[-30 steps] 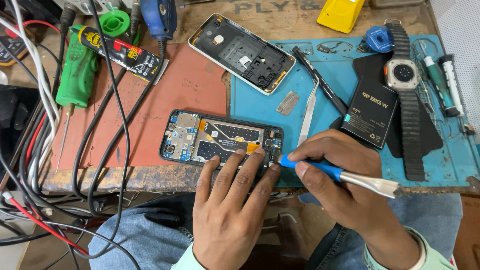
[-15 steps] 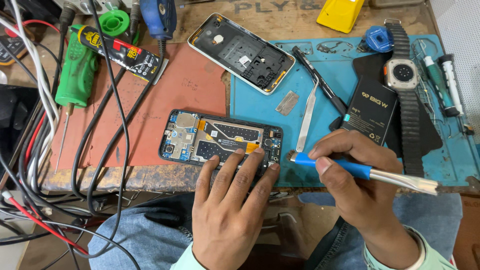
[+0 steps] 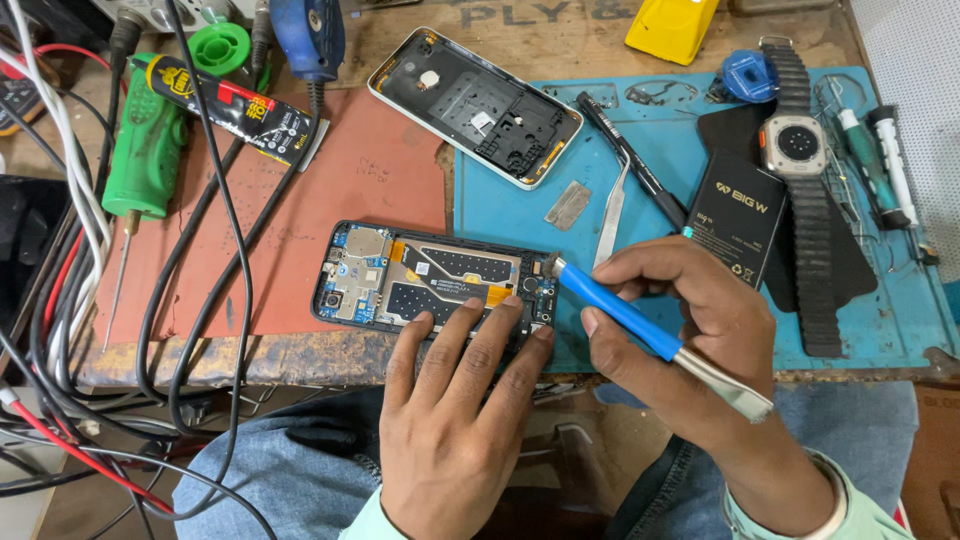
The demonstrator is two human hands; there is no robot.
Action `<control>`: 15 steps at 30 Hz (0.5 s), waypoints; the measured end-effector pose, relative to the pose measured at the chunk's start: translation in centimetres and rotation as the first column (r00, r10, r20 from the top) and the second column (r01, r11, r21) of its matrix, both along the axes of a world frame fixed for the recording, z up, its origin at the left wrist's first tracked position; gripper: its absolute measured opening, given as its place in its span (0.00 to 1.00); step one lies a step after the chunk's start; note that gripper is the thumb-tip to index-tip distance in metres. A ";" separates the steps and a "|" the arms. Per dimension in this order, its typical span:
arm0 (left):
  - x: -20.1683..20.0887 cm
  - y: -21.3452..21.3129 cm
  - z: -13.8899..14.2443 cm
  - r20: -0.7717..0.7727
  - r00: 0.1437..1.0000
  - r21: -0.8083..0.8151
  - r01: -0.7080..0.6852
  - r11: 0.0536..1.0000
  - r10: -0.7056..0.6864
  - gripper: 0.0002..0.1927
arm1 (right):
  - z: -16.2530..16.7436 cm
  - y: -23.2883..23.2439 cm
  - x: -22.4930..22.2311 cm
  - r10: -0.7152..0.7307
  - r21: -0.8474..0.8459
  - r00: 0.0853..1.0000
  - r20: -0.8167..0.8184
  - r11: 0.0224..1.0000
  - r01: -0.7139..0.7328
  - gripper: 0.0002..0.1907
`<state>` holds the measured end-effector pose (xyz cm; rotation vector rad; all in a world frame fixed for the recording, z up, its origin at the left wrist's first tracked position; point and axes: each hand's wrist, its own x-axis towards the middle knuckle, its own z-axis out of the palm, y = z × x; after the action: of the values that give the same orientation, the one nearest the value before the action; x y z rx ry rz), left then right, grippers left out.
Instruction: The person uses tweezers to adjust a small internal component near the bottom of a disassembled smartphone. They then use a blue-handled tool to clean the area and install a black rectangular part into the phone's chassis, securing it with a screwdriver.
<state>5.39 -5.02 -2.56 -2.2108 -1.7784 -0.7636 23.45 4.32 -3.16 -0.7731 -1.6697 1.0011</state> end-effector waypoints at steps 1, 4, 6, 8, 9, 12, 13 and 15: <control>0.0 0.0 0.0 0.000 1.000 -0.004 0.003 1.000 -0.003 0.22 | 0.0 0.1 0.1 0.021 0.001 1.000 0.019 1.000 -0.021 0.14; 0.0 0.0 0.0 0.015 1.000 0.002 0.001 1.000 -0.001 0.20 | 0.0 0.3 0.3 -0.023 0.090 0.991 0.131 0.996 0.011 0.13; 0.0 0.0 0.1 0.011 1.000 -0.001 0.002 1.000 -0.002 0.20 | 0.0 0.4 0.2 -0.011 0.077 0.992 0.123 0.997 0.002 0.12; -0.1 0.0 0.1 0.007 1.000 -0.004 0.000 1.000 0.000 0.20 | 0.0 0.4 0.0 -0.025 0.111 0.986 0.165 0.994 0.007 0.12; -0.1 0.0 0.1 0.005 1.000 -0.005 0.000 1.000 0.000 0.20 | 0.1 0.4 -0.2 -0.050 0.154 0.977 0.209 0.988 0.017 0.12; 0.0 0.0 0.2 0.004 1.000 -0.003 -0.005 1.000 0.005 0.20 | 0.3 0.1 -0.7 -0.180 0.197 0.950 0.255 0.972 0.131 0.11; 0.0 0.0 0.2 0.004 1.000 -0.002 -0.007 1.000 0.007 0.20 | 0.4 0.0 -0.8 -0.232 0.197 0.938 0.257 0.963 0.184 0.11; 0.0 0.0 0.2 0.007 1.000 0.003 -0.005 1.000 0.005 0.20 | 0.8 -0.2 -1.0 -0.220 0.225 0.949 0.226 0.960 0.169 0.10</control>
<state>5.41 -5.04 -2.40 -2.2038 -1.7841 -0.7733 22.49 4.15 -2.40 -0.9362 -1.8345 0.6015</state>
